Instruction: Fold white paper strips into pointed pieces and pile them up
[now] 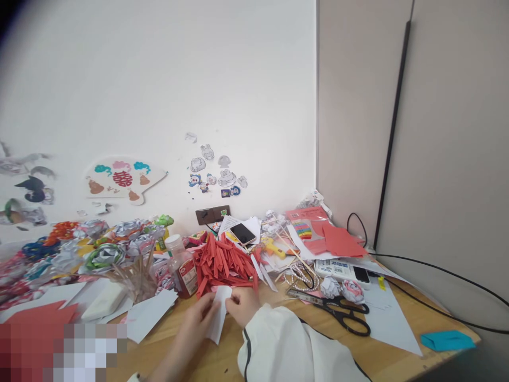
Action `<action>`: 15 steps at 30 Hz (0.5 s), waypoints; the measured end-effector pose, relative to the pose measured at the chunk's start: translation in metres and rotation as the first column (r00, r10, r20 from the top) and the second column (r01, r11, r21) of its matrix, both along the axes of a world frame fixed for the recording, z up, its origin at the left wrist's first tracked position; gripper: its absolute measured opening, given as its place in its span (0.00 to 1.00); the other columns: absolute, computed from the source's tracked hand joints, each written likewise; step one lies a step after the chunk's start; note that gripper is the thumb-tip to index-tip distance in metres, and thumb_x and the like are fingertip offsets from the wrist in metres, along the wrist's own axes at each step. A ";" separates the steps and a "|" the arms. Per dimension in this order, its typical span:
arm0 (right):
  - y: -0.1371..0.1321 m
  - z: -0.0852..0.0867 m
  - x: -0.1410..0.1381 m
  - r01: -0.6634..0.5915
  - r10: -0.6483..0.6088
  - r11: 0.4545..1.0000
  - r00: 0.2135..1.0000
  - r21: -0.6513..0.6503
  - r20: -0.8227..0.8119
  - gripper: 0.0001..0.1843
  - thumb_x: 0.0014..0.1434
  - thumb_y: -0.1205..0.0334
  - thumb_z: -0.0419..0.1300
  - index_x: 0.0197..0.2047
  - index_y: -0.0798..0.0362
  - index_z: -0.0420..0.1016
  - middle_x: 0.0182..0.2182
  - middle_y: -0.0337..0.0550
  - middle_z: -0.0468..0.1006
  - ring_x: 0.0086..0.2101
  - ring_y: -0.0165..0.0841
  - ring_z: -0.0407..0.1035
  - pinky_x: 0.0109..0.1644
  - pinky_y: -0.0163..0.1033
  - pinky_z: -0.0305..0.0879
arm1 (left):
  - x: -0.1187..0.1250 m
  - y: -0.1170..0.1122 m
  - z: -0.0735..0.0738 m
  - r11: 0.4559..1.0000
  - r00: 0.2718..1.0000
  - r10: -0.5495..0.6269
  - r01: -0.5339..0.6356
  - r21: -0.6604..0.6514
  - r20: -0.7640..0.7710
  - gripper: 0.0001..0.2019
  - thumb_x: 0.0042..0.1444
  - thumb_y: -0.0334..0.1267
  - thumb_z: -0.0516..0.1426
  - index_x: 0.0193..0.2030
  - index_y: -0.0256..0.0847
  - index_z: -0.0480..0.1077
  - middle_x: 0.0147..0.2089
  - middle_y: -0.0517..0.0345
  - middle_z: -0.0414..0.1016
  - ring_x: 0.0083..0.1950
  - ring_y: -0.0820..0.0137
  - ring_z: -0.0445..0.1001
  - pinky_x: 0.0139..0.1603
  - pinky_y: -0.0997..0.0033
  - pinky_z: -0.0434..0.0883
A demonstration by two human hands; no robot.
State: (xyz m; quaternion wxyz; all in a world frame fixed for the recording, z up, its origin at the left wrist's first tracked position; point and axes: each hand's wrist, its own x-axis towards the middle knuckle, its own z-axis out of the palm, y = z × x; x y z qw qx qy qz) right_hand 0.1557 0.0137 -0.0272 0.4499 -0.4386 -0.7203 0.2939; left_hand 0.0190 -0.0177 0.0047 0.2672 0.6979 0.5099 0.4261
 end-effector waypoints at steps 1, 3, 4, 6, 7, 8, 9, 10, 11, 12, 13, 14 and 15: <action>-0.001 0.001 0.000 -0.019 0.019 1.000 1.000 -0.002 0.004 0.13 0.47 0.64 0.50 0.14 0.56 0.56 0.13 0.31 0.52 0.17 0.22 0.48 0.20 0.29 0.43 | 0.002 -0.002 0.000 1.000 1.000 -0.015 0.015 0.003 -0.011 0.12 0.46 0.44 0.50 0.29 0.38 0.68 0.28 0.55 0.73 0.31 0.66 0.68 0.33 0.73 0.63; -0.003 0.003 -0.001 -0.075 0.075 0.997 0.997 -0.009 0.001 0.13 0.49 0.61 0.50 0.16 0.56 0.59 0.13 0.32 0.55 0.17 0.23 0.50 0.20 0.29 0.45 | 0.005 -0.005 0.001 0.999 0.999 -0.044 0.044 0.001 -0.002 0.14 0.48 0.44 0.48 0.31 0.38 0.69 0.30 0.53 0.73 0.32 0.65 0.68 0.35 0.72 0.64; -0.005 0.005 -0.001 -0.108 0.107 0.994 0.994 -0.021 -0.011 0.14 0.50 0.59 0.49 0.17 0.56 0.60 0.13 0.32 0.56 0.17 0.23 0.52 0.20 0.29 0.47 | 0.006 -0.006 0.001 0.999 0.999 -0.053 0.053 0.000 0.013 0.14 0.49 0.44 0.47 0.32 0.38 0.69 0.31 0.53 0.73 0.33 0.65 0.68 0.35 0.72 0.64; -0.007 0.007 -0.001 -0.167 0.165 0.985 0.985 -0.052 -0.048 0.17 0.53 0.55 0.46 0.19 0.56 0.61 0.13 0.33 0.59 0.17 0.23 0.54 0.21 0.28 0.50 | 0.007 -0.005 0.000 0.997 0.996 -0.070 0.071 -0.010 0.060 0.14 0.49 0.44 0.47 0.33 0.37 0.68 0.32 0.53 0.73 0.34 0.66 0.68 0.36 0.72 0.64; -0.007 0.008 -0.001 -0.188 0.184 0.980 0.981 -0.061 -0.065 0.19 0.55 0.54 0.43 0.19 0.56 0.61 0.13 0.33 0.59 0.16 0.23 0.55 0.21 0.29 0.51 | 0.007 -0.004 -0.002 0.996 0.992 -0.088 0.090 -0.021 0.086 0.14 0.49 0.44 0.48 0.34 0.37 0.68 0.32 0.52 0.72 0.34 0.66 0.68 0.36 0.72 0.64; -0.008 0.008 0.000 -0.202 0.198 0.977 0.977 -0.063 -0.074 0.20 0.55 0.53 0.42 0.19 0.56 0.60 0.12 0.33 0.59 0.16 0.23 0.56 0.22 0.29 0.52 | 0.007 -0.003 -0.004 0.993 0.987 -0.110 0.115 -0.040 0.114 0.14 0.48 0.43 0.50 0.36 0.36 0.67 0.32 0.52 0.72 0.33 0.66 0.68 0.35 0.72 0.65; -0.007 0.009 0.000 -0.209 0.205 0.976 0.976 -0.059 -0.074 0.21 0.56 0.52 0.41 0.19 0.56 0.60 0.12 0.33 0.60 0.16 0.23 0.56 0.22 0.29 0.52 | 0.007 -0.002 -0.006 0.987 0.980 -0.134 0.144 -0.066 0.145 0.14 0.47 0.43 0.51 0.37 0.36 0.66 0.32 0.52 0.72 0.31 0.67 0.69 0.33 0.72 0.65; -0.007 0.008 0.001 -0.203 0.199 0.978 0.977 -0.056 -0.071 0.22 0.55 0.52 0.42 0.18 0.56 0.60 0.12 0.34 0.60 0.16 0.23 0.56 0.22 0.29 0.52 | 0.006 -0.001 -0.008 0.980 0.972 -0.153 0.172 -0.098 0.178 0.15 0.47 0.43 0.51 0.39 0.35 0.65 0.31 0.53 0.72 0.28 0.69 0.69 0.29 0.73 0.66; -0.005 0.008 0.002 -0.186 0.182 0.981 0.981 -0.054 -0.070 0.21 0.55 0.51 0.43 0.18 0.56 0.61 0.12 0.33 0.59 0.16 0.23 0.56 0.22 0.29 0.52 | 0.006 0.000 -0.009 0.972 0.963 -0.165 0.196 -0.131 0.214 0.16 0.47 0.44 0.51 0.40 0.35 0.64 0.29 0.54 0.71 0.25 0.70 0.68 0.25 0.73 0.66; -0.004 0.008 0.003 -0.158 0.154 0.986 0.985 -0.055 -0.073 0.21 0.54 0.51 0.45 0.19 0.57 0.61 0.12 0.33 0.59 0.17 0.23 0.56 0.21 0.29 0.51 | 0.006 0.000 -0.011 0.963 0.953 -0.171 0.215 -0.161 0.251 0.17 0.47 0.44 0.51 0.41 0.35 0.64 0.27 0.56 0.70 0.22 0.71 0.67 0.22 0.74 0.65; -0.002 0.007 0.003 -0.124 0.119 0.990 0.990 -0.059 -0.082 0.19 0.53 0.51 0.47 0.20 0.57 0.62 0.13 0.33 0.59 0.17 0.23 0.55 0.21 0.29 0.51 | 0.006 0.000 -0.012 0.955 0.943 -0.174 0.232 -0.185 0.284 0.17 0.47 0.45 0.51 0.41 0.35 0.63 0.25 0.58 0.69 0.21 0.72 0.67 0.21 0.75 0.64; -0.001 0.007 0.004 -0.092 0.086 0.994 0.992 -0.064 -0.097 0.17 0.51 0.52 0.49 0.21 0.57 0.63 0.14 0.33 0.60 0.18 0.24 0.55 0.21 0.29 0.51 | 0.006 0.000 -0.013 0.949 0.934 -0.174 0.244 -0.201 0.313 0.17 0.47 0.45 0.51 0.41 0.35 0.63 0.24 0.59 0.68 0.20 0.73 0.66 0.19 0.76 0.64; 0.001 0.006 0.005 -0.070 0.062 0.995 0.991 -0.066 -0.117 0.15 0.50 0.53 0.51 0.23 0.57 0.64 0.15 0.34 0.62 0.19 0.24 0.56 0.22 0.29 0.51 | 0.007 0.000 -0.013 0.944 0.926 -0.174 0.254 -0.211 0.336 0.17 0.47 0.45 0.51 0.40 0.36 0.63 0.23 0.60 0.68 0.20 0.73 0.66 0.19 0.76 0.63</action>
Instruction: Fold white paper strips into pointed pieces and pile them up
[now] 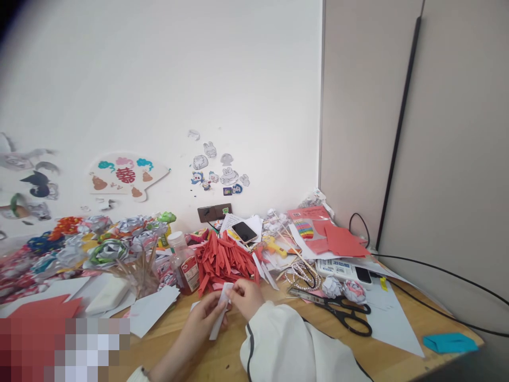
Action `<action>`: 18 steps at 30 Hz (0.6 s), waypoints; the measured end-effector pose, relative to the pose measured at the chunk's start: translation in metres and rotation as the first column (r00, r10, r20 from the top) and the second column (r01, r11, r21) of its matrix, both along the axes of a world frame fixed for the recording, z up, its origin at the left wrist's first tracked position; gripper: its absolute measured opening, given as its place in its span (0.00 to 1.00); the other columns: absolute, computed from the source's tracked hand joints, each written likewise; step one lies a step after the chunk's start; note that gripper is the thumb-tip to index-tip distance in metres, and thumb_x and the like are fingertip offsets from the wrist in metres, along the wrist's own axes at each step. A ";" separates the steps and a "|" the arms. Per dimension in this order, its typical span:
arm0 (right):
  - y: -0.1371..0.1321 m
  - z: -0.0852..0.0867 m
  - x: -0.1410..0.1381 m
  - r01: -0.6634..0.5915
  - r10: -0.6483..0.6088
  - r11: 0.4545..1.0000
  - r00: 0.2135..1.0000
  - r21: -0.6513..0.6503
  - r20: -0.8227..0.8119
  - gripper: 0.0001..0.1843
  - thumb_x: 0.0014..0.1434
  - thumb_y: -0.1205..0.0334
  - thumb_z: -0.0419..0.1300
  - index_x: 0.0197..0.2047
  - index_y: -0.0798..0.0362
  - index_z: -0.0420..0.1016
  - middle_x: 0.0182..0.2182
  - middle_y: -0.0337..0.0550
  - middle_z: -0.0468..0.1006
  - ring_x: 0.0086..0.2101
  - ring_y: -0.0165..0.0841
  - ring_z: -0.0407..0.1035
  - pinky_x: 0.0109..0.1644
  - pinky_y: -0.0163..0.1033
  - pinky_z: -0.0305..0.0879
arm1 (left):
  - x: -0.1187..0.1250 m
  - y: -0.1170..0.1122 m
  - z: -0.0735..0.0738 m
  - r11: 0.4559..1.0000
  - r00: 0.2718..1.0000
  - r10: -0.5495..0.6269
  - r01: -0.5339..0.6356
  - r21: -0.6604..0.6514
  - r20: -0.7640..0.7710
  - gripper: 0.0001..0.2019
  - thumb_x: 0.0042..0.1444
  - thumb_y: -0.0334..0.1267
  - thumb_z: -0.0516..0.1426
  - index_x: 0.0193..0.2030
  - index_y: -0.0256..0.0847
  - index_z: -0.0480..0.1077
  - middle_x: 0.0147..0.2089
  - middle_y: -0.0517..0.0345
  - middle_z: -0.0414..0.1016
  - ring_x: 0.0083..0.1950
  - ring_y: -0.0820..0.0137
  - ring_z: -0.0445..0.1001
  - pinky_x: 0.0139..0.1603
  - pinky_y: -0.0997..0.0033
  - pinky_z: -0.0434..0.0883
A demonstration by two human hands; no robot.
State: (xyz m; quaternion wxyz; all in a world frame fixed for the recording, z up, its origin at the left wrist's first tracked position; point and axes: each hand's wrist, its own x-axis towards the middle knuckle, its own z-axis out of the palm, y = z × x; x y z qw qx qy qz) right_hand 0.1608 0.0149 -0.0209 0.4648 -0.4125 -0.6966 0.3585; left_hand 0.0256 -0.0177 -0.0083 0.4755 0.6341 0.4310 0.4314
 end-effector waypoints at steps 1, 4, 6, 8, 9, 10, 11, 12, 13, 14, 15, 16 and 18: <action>0.002 0.000 0.001 0.006 -0.006 1.000 1.000 -0.003 -0.021 0.13 0.48 0.54 0.53 0.26 0.57 0.66 0.17 0.35 0.63 0.20 0.24 0.57 0.23 0.29 0.53 | 0.000 0.000 0.000 1.000 1.000 0.000 0.000 -0.010 0.015 0.16 0.46 0.46 0.52 0.38 0.36 0.63 0.23 0.60 0.68 0.20 0.74 0.66 0.19 0.76 0.63; 0.005 -0.001 0.002 -0.044 0.044 0.999 0.996 -0.006 -0.084 0.12 0.45 0.57 0.55 0.31 0.57 0.68 0.23 0.38 0.68 0.24 0.26 0.60 0.28 0.30 0.56 | 0.000 0.000 -0.001 0.999 1.000 0.013 -0.011 -0.046 0.028 0.15 0.44 0.47 0.53 0.32 0.36 0.64 0.22 0.61 0.68 0.19 0.75 0.66 0.19 0.77 0.63; 0.006 -0.002 0.002 -0.073 0.070 0.997 0.990 -0.015 -0.121 0.11 0.44 0.58 0.56 0.28 0.57 0.69 0.24 0.39 0.68 0.25 0.27 0.60 0.29 0.31 0.57 | 0.000 0.001 -0.003 0.997 0.999 0.029 -0.028 -0.071 0.015 0.14 0.44 0.47 0.53 0.28 0.36 0.63 0.19 0.62 0.68 0.18 0.75 0.66 0.19 0.77 0.63; 0.006 -0.003 0.002 -0.084 0.076 0.996 0.984 -0.040 -0.163 0.11 0.43 0.57 0.58 0.25 0.58 0.68 0.23 0.39 0.67 0.25 0.27 0.60 0.29 0.32 0.57 | 0.000 0.002 -0.004 0.995 0.999 0.042 -0.042 -0.095 -0.006 0.14 0.43 0.48 0.54 0.25 0.36 0.63 0.16 0.63 0.67 0.17 0.75 0.65 0.19 0.77 0.62; 0.007 -0.004 0.002 -0.087 0.076 0.995 0.981 -0.057 -0.181 0.11 0.42 0.57 0.58 0.24 0.58 0.68 0.22 0.39 0.67 0.25 0.27 0.60 0.30 0.32 0.57 | 0.000 0.002 -0.004 0.993 0.999 0.047 -0.049 -0.105 -0.015 0.15 0.42 0.49 0.54 0.24 0.37 0.63 0.16 0.63 0.68 0.17 0.75 0.65 0.19 0.77 0.62; 0.007 -0.005 0.002 -0.091 0.076 0.993 0.978 -0.073 -0.195 0.11 0.42 0.57 0.58 0.23 0.58 0.68 0.22 0.38 0.67 0.25 0.27 0.60 0.30 0.32 0.57 | 0.000 0.003 -0.004 0.992 0.998 0.053 -0.055 -0.114 -0.020 0.15 0.42 0.49 0.54 0.24 0.37 0.62 0.15 0.62 0.68 0.17 0.74 0.66 0.19 0.77 0.63; 0.008 -0.005 0.002 -0.096 0.077 0.992 0.976 -0.085 -0.206 0.11 0.42 0.57 0.58 0.23 0.58 0.68 0.21 0.38 0.66 0.25 0.27 0.60 0.30 0.33 0.57 | 0.000 0.003 -0.004 0.991 0.998 0.056 -0.059 -0.124 -0.021 0.16 0.41 0.50 0.54 0.23 0.37 0.62 0.15 0.62 0.68 0.17 0.74 0.66 0.19 0.76 0.63; 0.008 -0.006 0.002 -0.102 0.079 0.990 0.974 -0.096 -0.213 0.11 0.42 0.57 0.59 0.22 0.58 0.67 0.21 0.38 0.66 0.24 0.27 0.59 0.30 0.33 0.56 | 0.000 0.003 -0.004 0.989 0.998 0.058 -0.060 -0.132 -0.020 0.16 0.41 0.50 0.54 0.23 0.37 0.62 0.15 0.62 0.69 0.17 0.73 0.66 0.19 0.76 0.63; 0.009 -0.007 0.002 -0.109 0.083 0.989 0.972 -0.104 -0.221 0.11 0.41 0.57 0.59 0.22 0.58 0.67 0.21 0.38 0.66 0.24 0.27 0.59 0.30 0.33 0.56 | 0.000 0.003 -0.005 0.989 0.998 0.058 -0.059 -0.138 -0.016 0.16 0.41 0.50 0.54 0.23 0.37 0.63 0.15 0.62 0.69 0.17 0.73 0.67 0.19 0.76 0.63; 0.009 -0.007 0.002 -0.116 0.088 0.987 0.969 -0.111 -0.230 0.11 0.41 0.57 0.59 0.22 0.58 0.67 0.21 0.37 0.66 0.24 0.27 0.59 0.29 0.32 0.56 | 0.000 0.003 -0.005 0.989 0.998 0.057 -0.058 -0.140 -0.010 0.16 0.41 0.50 0.54 0.24 0.37 0.63 0.15 0.61 0.69 0.17 0.73 0.67 0.20 0.75 0.64; 0.009 -0.007 0.002 -0.122 0.091 0.986 0.966 -0.117 -0.240 0.11 0.41 0.57 0.59 0.21 0.58 0.66 0.20 0.37 0.65 0.23 0.26 0.59 0.29 0.32 0.56 | 0.000 0.003 -0.005 0.988 0.998 0.055 -0.055 -0.141 -0.005 0.15 0.41 0.49 0.54 0.24 0.36 0.63 0.15 0.61 0.70 0.17 0.73 0.68 0.20 0.75 0.64; 0.008 -0.006 0.002 -0.128 0.094 0.984 0.964 -0.123 -0.250 0.11 0.41 0.58 0.59 0.21 0.58 0.66 0.20 0.37 0.65 0.23 0.26 0.58 0.28 0.32 0.55 | 0.000 0.003 -0.005 0.988 0.999 0.054 -0.054 -0.142 -0.002 0.15 0.42 0.49 0.54 0.24 0.36 0.63 0.16 0.61 0.70 0.18 0.73 0.68 0.20 0.76 0.64; 0.007 -0.005 0.002 -0.133 0.096 0.982 0.961 -0.131 -0.259 0.11 0.41 0.59 0.59 0.20 0.58 0.65 0.19 0.36 0.63 0.22 0.25 0.57 0.28 0.32 0.55 | 0.000 0.003 -0.005 0.988 0.998 0.057 -0.056 -0.145 0.003 0.15 0.43 0.48 0.53 0.25 0.36 0.64 0.16 0.60 0.70 0.18 0.73 0.68 0.20 0.76 0.64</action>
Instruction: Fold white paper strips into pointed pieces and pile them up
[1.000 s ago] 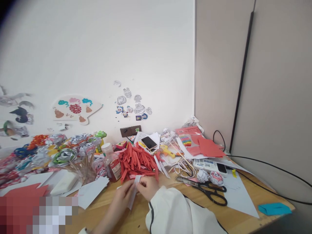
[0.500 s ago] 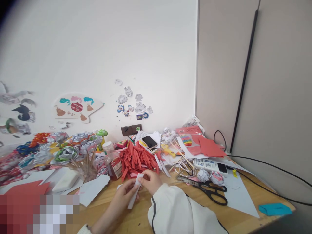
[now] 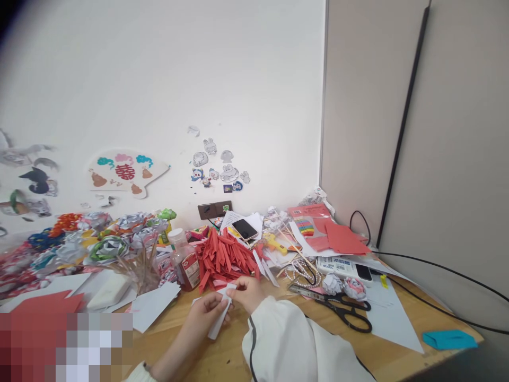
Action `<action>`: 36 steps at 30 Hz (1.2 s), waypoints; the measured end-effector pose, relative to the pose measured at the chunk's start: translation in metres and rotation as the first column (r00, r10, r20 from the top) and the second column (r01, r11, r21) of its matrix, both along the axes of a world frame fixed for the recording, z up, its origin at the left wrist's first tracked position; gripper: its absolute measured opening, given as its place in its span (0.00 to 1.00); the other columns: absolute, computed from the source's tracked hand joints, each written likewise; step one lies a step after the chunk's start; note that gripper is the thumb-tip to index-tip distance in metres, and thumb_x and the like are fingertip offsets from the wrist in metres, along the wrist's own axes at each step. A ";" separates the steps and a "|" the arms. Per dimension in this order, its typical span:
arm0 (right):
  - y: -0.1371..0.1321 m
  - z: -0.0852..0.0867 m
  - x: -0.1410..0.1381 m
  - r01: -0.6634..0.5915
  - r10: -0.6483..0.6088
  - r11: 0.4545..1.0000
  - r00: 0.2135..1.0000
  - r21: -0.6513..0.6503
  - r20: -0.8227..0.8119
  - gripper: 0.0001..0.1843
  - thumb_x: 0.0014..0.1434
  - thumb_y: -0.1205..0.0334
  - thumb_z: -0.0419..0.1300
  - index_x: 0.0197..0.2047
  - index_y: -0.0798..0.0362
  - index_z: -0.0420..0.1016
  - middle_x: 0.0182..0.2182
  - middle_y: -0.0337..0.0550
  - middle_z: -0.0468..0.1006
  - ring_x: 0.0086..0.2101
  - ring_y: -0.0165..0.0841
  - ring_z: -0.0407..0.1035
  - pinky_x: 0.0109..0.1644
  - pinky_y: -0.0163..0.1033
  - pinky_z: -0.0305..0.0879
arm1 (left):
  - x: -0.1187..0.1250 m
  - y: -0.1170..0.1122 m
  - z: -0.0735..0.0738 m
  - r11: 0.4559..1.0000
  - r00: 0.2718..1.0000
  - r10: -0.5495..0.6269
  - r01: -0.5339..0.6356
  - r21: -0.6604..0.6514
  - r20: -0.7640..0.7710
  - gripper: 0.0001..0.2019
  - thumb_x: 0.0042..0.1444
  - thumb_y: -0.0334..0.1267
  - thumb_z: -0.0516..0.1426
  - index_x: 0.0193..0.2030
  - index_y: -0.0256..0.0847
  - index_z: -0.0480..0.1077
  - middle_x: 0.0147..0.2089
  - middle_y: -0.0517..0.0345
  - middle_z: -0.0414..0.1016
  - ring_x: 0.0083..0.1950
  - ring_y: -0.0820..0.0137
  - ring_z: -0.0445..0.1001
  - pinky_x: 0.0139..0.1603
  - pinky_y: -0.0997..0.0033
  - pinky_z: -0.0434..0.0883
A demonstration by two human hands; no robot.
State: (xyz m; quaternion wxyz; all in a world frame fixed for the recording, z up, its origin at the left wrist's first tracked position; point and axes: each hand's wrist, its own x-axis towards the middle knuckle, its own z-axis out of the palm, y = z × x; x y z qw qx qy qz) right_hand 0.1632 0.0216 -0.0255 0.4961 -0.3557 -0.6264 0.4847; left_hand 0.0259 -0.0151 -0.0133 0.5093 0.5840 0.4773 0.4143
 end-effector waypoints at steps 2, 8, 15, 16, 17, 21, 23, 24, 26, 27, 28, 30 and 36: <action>-0.001 0.002 0.000 0.012 -0.012 1.000 1.000 0.005 0.006 0.10 0.41 0.59 0.59 0.19 0.58 0.64 0.18 0.35 0.62 0.22 0.25 0.56 0.27 0.32 0.54 | 0.001 0.000 0.000 1.000 1.000 -0.003 0.003 -0.012 0.008 0.15 0.43 0.48 0.53 0.25 0.35 0.64 0.17 0.59 0.71 0.18 0.73 0.68 0.19 0.77 0.63; -0.002 0.004 0.002 0.067 -0.068 0.998 0.997 0.014 0.032 0.09 0.41 0.61 0.58 0.18 0.57 0.62 0.18 0.34 0.61 0.22 0.25 0.54 0.26 0.31 0.52 | 0.003 -0.002 0.002 0.994 0.996 -0.069 0.074 -0.079 0.063 0.12 0.40 0.43 0.57 0.25 0.36 0.63 0.19 0.58 0.72 0.20 0.72 0.70 0.22 0.74 0.66; -0.003 0.009 0.003 0.141 -0.146 0.988 0.986 0.068 0.080 0.10 0.41 0.62 0.58 0.17 0.57 0.62 0.17 0.33 0.58 0.21 0.24 0.53 0.26 0.31 0.51 | 0.001 -0.003 0.001 0.984 0.988 -0.121 0.131 -0.116 0.091 0.11 0.41 0.42 0.56 0.25 0.37 0.61 0.21 0.60 0.72 0.23 0.69 0.73 0.23 0.72 0.67; -0.003 0.010 0.003 0.156 -0.162 0.985 0.983 0.074 0.089 0.09 0.41 0.62 0.58 0.17 0.57 0.63 0.17 0.34 0.59 0.21 0.24 0.53 0.26 0.31 0.51 | 0.001 -0.003 0.001 0.983 0.988 -0.135 0.142 -0.117 0.073 0.11 0.41 0.43 0.56 0.24 0.37 0.61 0.21 0.60 0.72 0.23 0.69 0.73 0.22 0.73 0.67; -0.003 0.010 0.003 0.165 -0.172 0.983 0.980 0.081 0.096 0.09 0.41 0.62 0.58 0.17 0.57 0.63 0.17 0.34 0.59 0.21 0.24 0.54 0.26 0.30 0.51 | 0.001 -0.004 0.001 0.984 0.989 -0.139 0.143 -0.106 0.051 0.11 0.42 0.43 0.55 0.24 0.37 0.61 0.21 0.60 0.72 0.21 0.69 0.72 0.20 0.74 0.66; -0.004 0.013 0.006 0.187 -0.198 0.977 0.975 0.105 0.099 0.10 0.42 0.61 0.57 0.17 0.57 0.63 0.18 0.34 0.59 0.21 0.24 0.54 0.26 0.30 0.51 | 0.001 -0.005 0.002 0.987 0.990 -0.139 0.139 -0.082 0.003 0.11 0.43 0.44 0.54 0.25 0.38 0.60 0.20 0.62 0.72 0.19 0.70 0.72 0.19 0.74 0.66; -0.003 0.013 0.009 0.216 -0.226 0.971 0.969 0.108 0.100 0.10 0.42 0.60 0.57 0.17 0.57 0.63 0.17 0.33 0.59 0.21 0.24 0.54 0.26 0.30 0.52 | 0.001 -0.005 0.002 0.982 0.987 -0.160 0.158 -0.108 -0.009 0.11 0.42 0.44 0.54 0.26 0.38 0.60 0.20 0.61 0.72 0.19 0.70 0.72 0.18 0.74 0.66; -0.001 0.012 0.010 0.228 -0.239 0.968 0.966 0.110 0.100 0.10 0.43 0.60 0.57 0.17 0.57 0.63 0.17 0.33 0.59 0.21 0.24 0.55 0.26 0.30 0.52 | 0.001 -0.006 0.002 0.980 0.986 -0.167 0.164 -0.114 -0.016 0.11 0.42 0.44 0.54 0.25 0.38 0.60 0.19 0.61 0.72 0.18 0.70 0.72 0.17 0.75 0.66; 0.001 0.010 0.012 0.241 -0.252 0.963 0.963 0.118 0.098 0.11 0.43 0.59 0.57 0.17 0.56 0.63 0.17 0.33 0.60 0.21 0.24 0.55 0.26 0.30 0.52 | 0.001 -0.007 0.003 0.980 0.985 -0.169 0.166 -0.111 -0.023 0.11 0.43 0.43 0.54 0.24 0.37 0.60 0.19 0.60 0.71 0.17 0.71 0.71 0.16 0.76 0.65; 0.003 0.009 0.012 0.249 -0.260 0.961 0.961 0.117 0.091 0.11 0.43 0.58 0.57 0.17 0.56 0.63 0.16 0.33 0.60 0.21 0.25 0.56 0.26 0.30 0.53 | 0.001 -0.007 0.003 0.980 0.986 -0.168 0.165 -0.113 -0.019 0.11 0.42 0.43 0.54 0.24 0.37 0.60 0.20 0.60 0.71 0.17 0.71 0.71 0.16 0.76 0.65; 0.004 0.007 0.013 0.260 -0.269 0.960 0.960 0.107 0.081 0.11 0.43 0.58 0.56 0.18 0.56 0.63 0.16 0.33 0.60 0.21 0.25 0.56 0.26 0.30 0.53 | 0.001 -0.007 0.003 0.979 0.986 -0.167 0.165 -0.120 -0.013 0.10 0.41 0.42 0.55 0.24 0.37 0.60 0.20 0.60 0.71 0.18 0.71 0.72 0.18 0.75 0.66; 0.007 0.005 0.014 0.284 -0.289 0.955 0.955 0.083 0.065 0.12 0.43 0.57 0.56 0.18 0.56 0.63 0.15 0.33 0.61 0.20 0.25 0.57 0.25 0.30 0.53 | 0.001 -0.007 0.003 0.976 0.986 -0.169 0.167 -0.137 -0.005 0.10 0.39 0.40 0.57 0.25 0.36 0.61 0.21 0.60 0.72 0.20 0.71 0.72 0.19 0.74 0.67; 0.010 0.005 0.018 0.252 -0.253 0.967 0.967 0.030 0.020 0.15 0.44 0.53 0.55 0.19 0.56 0.64 0.15 0.34 0.63 0.18 0.24 0.56 0.23 0.30 0.53 | -0.002 -0.004 0.005 0.980 0.994 -0.108 0.109 -0.169 0.012 0.12 0.38 0.42 0.57 0.25 0.36 0.60 0.20 0.60 0.71 0.18 0.72 0.71 0.18 0.75 0.66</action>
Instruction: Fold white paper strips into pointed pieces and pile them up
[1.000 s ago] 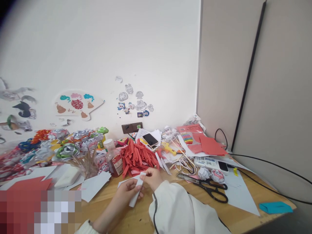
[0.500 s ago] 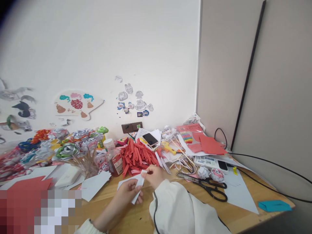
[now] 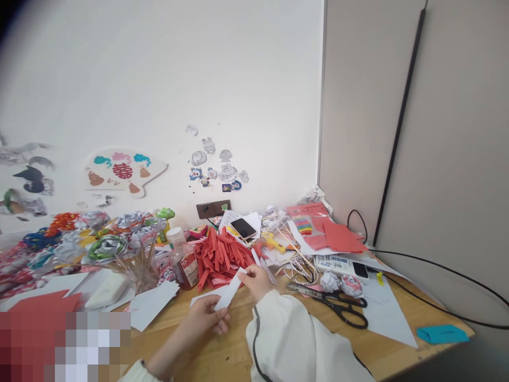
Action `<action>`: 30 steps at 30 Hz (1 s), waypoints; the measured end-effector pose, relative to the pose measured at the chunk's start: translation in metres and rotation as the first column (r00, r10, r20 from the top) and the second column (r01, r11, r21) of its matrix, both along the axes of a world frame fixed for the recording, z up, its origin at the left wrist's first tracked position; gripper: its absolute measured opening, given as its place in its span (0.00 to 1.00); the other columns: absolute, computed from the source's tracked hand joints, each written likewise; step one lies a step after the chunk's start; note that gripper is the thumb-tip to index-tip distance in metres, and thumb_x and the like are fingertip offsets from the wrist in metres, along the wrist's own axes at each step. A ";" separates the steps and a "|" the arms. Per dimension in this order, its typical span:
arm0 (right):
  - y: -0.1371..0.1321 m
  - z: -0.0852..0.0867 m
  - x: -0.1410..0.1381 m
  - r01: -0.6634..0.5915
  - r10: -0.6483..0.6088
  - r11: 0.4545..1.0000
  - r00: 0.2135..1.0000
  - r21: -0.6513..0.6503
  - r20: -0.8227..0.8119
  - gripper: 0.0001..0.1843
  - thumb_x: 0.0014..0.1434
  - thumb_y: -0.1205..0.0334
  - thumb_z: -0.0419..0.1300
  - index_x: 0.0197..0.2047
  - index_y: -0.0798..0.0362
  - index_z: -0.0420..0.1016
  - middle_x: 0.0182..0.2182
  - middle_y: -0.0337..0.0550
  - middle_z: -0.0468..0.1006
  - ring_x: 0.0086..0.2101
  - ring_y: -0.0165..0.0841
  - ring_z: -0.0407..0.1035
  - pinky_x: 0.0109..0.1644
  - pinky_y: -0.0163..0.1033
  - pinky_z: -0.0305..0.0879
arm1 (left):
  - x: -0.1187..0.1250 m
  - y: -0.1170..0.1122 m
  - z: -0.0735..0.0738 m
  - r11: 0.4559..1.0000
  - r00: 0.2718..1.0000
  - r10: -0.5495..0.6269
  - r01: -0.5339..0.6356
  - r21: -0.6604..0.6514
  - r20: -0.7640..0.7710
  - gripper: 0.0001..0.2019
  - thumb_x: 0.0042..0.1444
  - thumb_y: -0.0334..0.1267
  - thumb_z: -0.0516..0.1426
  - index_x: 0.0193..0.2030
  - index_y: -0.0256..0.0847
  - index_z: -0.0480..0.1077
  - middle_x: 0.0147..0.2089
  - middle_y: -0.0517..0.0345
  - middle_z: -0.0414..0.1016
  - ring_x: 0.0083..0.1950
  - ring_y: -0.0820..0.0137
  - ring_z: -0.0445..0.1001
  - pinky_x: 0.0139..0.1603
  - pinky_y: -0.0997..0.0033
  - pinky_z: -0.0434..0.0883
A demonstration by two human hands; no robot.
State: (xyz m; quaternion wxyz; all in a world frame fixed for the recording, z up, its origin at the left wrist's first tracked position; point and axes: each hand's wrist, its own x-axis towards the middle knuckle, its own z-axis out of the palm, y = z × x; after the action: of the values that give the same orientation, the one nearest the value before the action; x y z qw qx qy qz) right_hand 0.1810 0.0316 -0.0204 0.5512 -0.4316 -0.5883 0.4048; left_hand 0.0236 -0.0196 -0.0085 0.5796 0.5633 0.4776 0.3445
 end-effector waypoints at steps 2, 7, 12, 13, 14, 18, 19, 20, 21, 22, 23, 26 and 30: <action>-0.002 0.000 -0.002 -0.136 0.135 0.988 0.991 -0.071 -0.015 0.16 0.44 0.50 0.55 0.21 0.56 0.65 0.15 0.34 0.64 0.17 0.23 0.56 0.21 0.30 0.52 | -0.001 0.001 0.001 1.000 0.999 0.011 -0.011 -0.019 0.030 0.13 0.38 0.43 0.57 0.25 0.36 0.60 0.20 0.60 0.71 0.18 0.72 0.71 0.18 0.75 0.66; -0.010 -0.006 -0.015 -0.436 0.437 0.882 0.899 -0.177 -0.037 0.17 0.37 0.51 0.61 0.22 0.57 0.66 0.16 0.35 0.68 0.16 0.23 0.57 0.19 0.30 0.53 | 0.000 0.000 0.001 0.999 0.998 -0.009 0.012 -0.046 0.061 0.15 0.40 0.47 0.55 0.26 0.36 0.59 0.18 0.60 0.71 0.16 0.72 0.70 0.16 0.76 0.64; -0.005 -0.006 -0.011 -0.323 0.317 0.933 0.946 -0.156 -0.066 0.15 0.40 0.52 0.59 0.19 0.57 0.64 0.14 0.34 0.66 0.14 0.22 0.57 0.17 0.29 0.52 | 0.001 -0.003 0.000 0.996 0.996 -0.060 0.064 -0.058 0.061 0.14 0.42 0.46 0.55 0.26 0.36 0.59 0.19 0.58 0.72 0.17 0.72 0.71 0.16 0.77 0.64; -0.003 -0.005 -0.008 -0.279 0.268 0.948 0.959 -0.155 -0.086 0.15 0.41 0.52 0.58 0.19 0.57 0.63 0.13 0.33 0.64 0.13 0.22 0.55 0.16 0.29 0.51 | 0.001 -0.003 -0.001 0.995 0.996 -0.068 0.072 -0.064 0.061 0.14 0.42 0.46 0.55 0.26 0.36 0.59 0.19 0.58 0.72 0.17 0.73 0.71 0.16 0.77 0.64; 0.000 -0.004 -0.004 -0.237 0.222 0.961 0.969 -0.146 -0.110 0.16 0.41 0.52 0.58 0.18 0.56 0.62 0.12 0.32 0.63 0.12 0.21 0.54 0.16 0.28 0.50 | 0.001 -0.003 -0.001 0.995 0.996 -0.071 0.075 -0.071 0.062 0.14 0.41 0.46 0.56 0.26 0.36 0.59 0.19 0.59 0.72 0.17 0.72 0.71 0.16 0.77 0.64; 0.006 0.002 0.007 -0.132 0.098 0.981 0.970 -0.143 -0.224 0.18 0.41 0.50 0.56 0.17 0.55 0.57 0.10 0.30 0.60 0.11 0.21 0.53 0.14 0.28 0.47 | 0.001 0.002 -0.004 0.999 0.996 0.000 0.004 -0.045 0.085 0.14 0.39 0.45 0.57 0.26 0.36 0.61 0.19 0.60 0.72 0.18 0.73 0.71 0.17 0.77 0.64; 0.006 0.003 0.007 -0.137 0.096 0.979 0.963 -0.151 -0.253 0.18 0.40 0.49 0.57 0.17 0.55 0.57 0.11 0.30 0.61 0.11 0.21 0.53 0.15 0.28 0.48 | 0.001 0.003 -0.005 0.999 0.996 0.025 -0.023 -0.022 0.089 0.15 0.39 0.45 0.57 0.26 0.36 0.61 0.20 0.60 0.72 0.18 0.73 0.71 0.18 0.77 0.64; 0.004 0.004 0.006 -0.157 0.107 0.975 0.952 -0.159 -0.285 0.19 0.39 0.49 0.58 0.18 0.56 0.57 0.12 0.31 0.62 0.12 0.21 0.55 0.15 0.28 0.49 | 0.001 0.004 -0.006 0.999 0.995 0.047 -0.047 0.002 0.088 0.15 0.39 0.45 0.57 0.27 0.35 0.62 0.20 0.60 0.72 0.19 0.73 0.71 0.18 0.77 0.65; 0.003 0.005 0.003 -0.185 0.122 0.968 0.937 -0.170 -0.326 0.19 0.38 0.49 0.59 0.18 0.56 0.58 0.13 0.32 0.64 0.12 0.21 0.56 0.16 0.29 0.50 | 0.001 0.004 -0.006 0.997 0.995 0.066 -0.068 0.023 0.080 0.15 0.39 0.45 0.57 0.27 0.35 0.62 0.20 0.60 0.71 0.19 0.73 0.71 0.19 0.76 0.65; 0.000 0.005 0.001 -0.218 0.137 0.959 0.917 -0.183 -0.374 0.19 0.38 0.50 0.59 0.19 0.56 0.58 0.14 0.33 0.65 0.13 0.22 0.57 0.17 0.29 0.52 | 0.001 0.005 -0.006 0.995 0.995 0.083 -0.086 0.042 0.064 0.15 0.39 0.46 0.57 0.27 0.35 0.63 0.20 0.60 0.71 0.19 0.73 0.71 0.19 0.76 0.65; -0.002 0.006 -0.003 -0.252 0.152 0.948 0.894 -0.192 -0.422 0.18 0.38 0.50 0.60 0.19 0.56 0.59 0.15 0.34 0.66 0.14 0.22 0.58 0.18 0.29 0.53 | 0.002 0.005 -0.005 0.993 0.994 0.103 -0.105 0.057 0.045 0.15 0.39 0.47 0.57 0.26 0.35 0.63 0.20 0.60 0.71 0.18 0.73 0.71 0.18 0.76 0.65; -0.009 0.007 -0.010 -0.332 0.187 0.919 0.841 -0.211 -0.507 0.17 0.37 0.52 0.61 0.21 0.57 0.61 0.17 0.37 0.69 0.16 0.23 0.61 0.20 0.31 0.57 | 0.003 0.004 -0.002 0.980 0.983 0.183 -0.183 0.083 0.008 0.16 0.40 0.49 0.55 0.24 0.36 0.62 0.19 0.60 0.71 0.18 0.72 0.70 0.17 0.76 0.65; -0.016 0.008 -0.013 -0.384 0.224 0.896 0.823 -0.222 -0.521 0.17 0.38 0.52 0.61 0.25 0.58 0.64 0.20 0.40 0.71 0.19 0.26 0.64 0.25 0.33 0.60 | 0.001 0.002 0.008 0.948 0.954 0.296 -0.299 0.111 0.045 0.16 0.40 0.49 0.55 0.24 0.36 0.63 0.22 0.57 0.72 0.19 0.71 0.71 0.19 0.75 0.66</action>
State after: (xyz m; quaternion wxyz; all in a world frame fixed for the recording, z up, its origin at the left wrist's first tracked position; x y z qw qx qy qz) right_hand 0.1685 0.0161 -0.0123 0.5306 -0.2989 -0.4209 0.6723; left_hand 0.0244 -0.0175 -0.0003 0.4937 0.5128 0.5281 0.4631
